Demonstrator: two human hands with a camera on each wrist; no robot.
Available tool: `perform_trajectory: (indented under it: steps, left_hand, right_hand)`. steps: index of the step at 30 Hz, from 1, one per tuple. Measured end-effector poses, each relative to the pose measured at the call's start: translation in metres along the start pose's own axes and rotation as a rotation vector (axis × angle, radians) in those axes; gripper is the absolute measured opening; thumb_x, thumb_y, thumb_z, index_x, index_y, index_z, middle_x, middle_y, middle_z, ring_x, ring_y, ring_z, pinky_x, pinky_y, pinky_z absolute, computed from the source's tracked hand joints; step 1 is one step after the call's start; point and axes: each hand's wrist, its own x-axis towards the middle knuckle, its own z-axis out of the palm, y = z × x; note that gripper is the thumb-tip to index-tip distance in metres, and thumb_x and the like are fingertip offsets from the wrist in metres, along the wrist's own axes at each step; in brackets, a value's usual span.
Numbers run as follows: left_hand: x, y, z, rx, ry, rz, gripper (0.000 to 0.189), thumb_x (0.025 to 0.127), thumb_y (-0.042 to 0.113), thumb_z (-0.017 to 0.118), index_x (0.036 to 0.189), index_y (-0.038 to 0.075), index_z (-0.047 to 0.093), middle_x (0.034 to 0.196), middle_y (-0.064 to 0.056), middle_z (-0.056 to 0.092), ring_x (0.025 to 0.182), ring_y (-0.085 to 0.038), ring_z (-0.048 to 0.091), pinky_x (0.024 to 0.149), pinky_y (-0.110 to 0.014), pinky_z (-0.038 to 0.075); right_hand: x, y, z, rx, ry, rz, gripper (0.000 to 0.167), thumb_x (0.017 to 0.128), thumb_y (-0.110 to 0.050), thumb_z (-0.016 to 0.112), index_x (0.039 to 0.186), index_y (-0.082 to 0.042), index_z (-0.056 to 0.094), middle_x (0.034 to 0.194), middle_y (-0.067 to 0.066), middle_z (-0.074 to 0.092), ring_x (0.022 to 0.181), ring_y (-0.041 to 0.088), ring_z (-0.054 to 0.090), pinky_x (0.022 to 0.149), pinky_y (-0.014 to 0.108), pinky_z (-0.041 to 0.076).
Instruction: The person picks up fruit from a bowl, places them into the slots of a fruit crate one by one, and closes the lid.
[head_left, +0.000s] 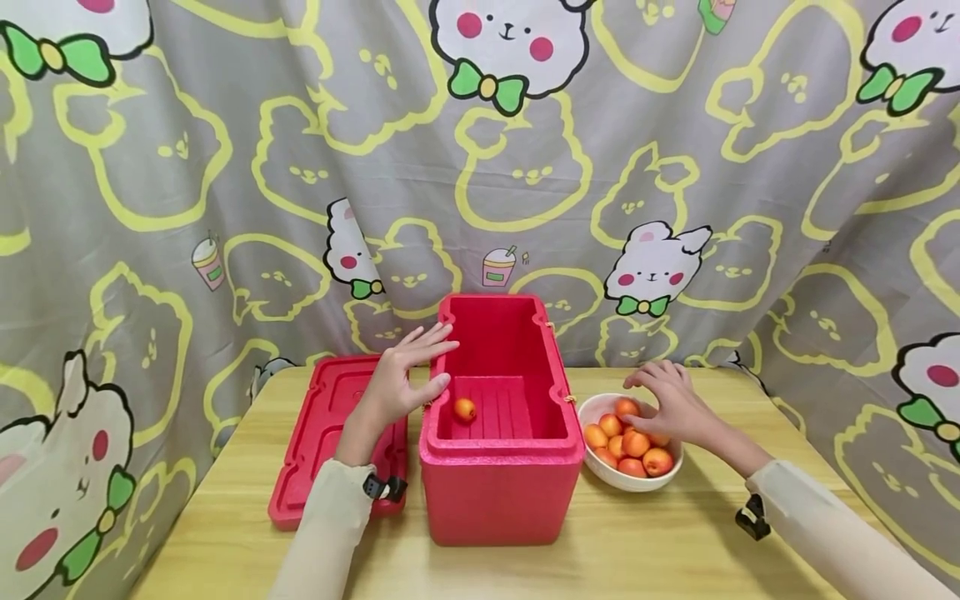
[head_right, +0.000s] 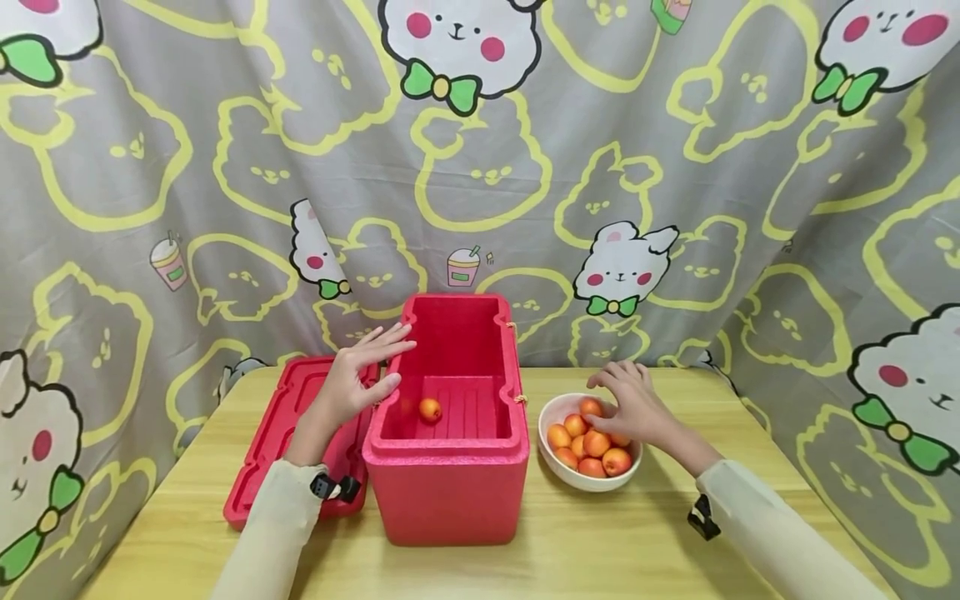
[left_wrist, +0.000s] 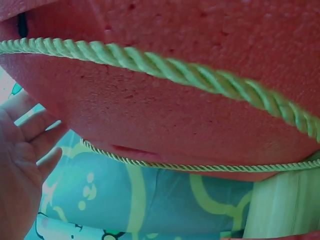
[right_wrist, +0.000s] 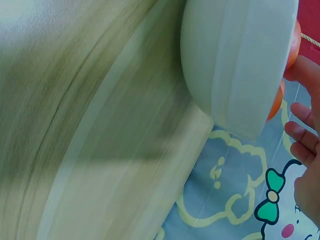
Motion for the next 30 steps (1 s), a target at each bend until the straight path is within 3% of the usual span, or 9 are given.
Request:
perform_trajectory:
  steps: [16,30]
  left_hand:
    - [-0.002,-0.002,-0.002,-0.019,0.037,0.006,0.049,0.087,0.023,0.07,0.135,0.01,0.067,0.151,-0.009,0.056,0.146,-0.03,0.046,0.123,-0.056,0.029]
    - [-0.003,-0.002,0.004,-0.029,0.023,-0.007,0.049,0.089,0.026,0.068,0.134,0.008,0.067,0.151,-0.012,0.055,0.147,-0.028,0.045,0.123,-0.056,0.03]
  right_hand:
    - [0.007,0.005,0.0,-0.067,-0.042,-0.033,0.039,0.063,-0.019,0.094,0.092,-0.013,0.07,0.095,0.004,0.062,0.095,0.025,0.046,0.085,0.049,0.029]
    - [0.005,0.001,0.007,-0.057,-0.043,-0.062,0.031,0.064,-0.019,0.092,0.085,-0.014,0.07,0.088,0.003,0.062,0.087,0.019,0.042,0.078,0.041,0.029]
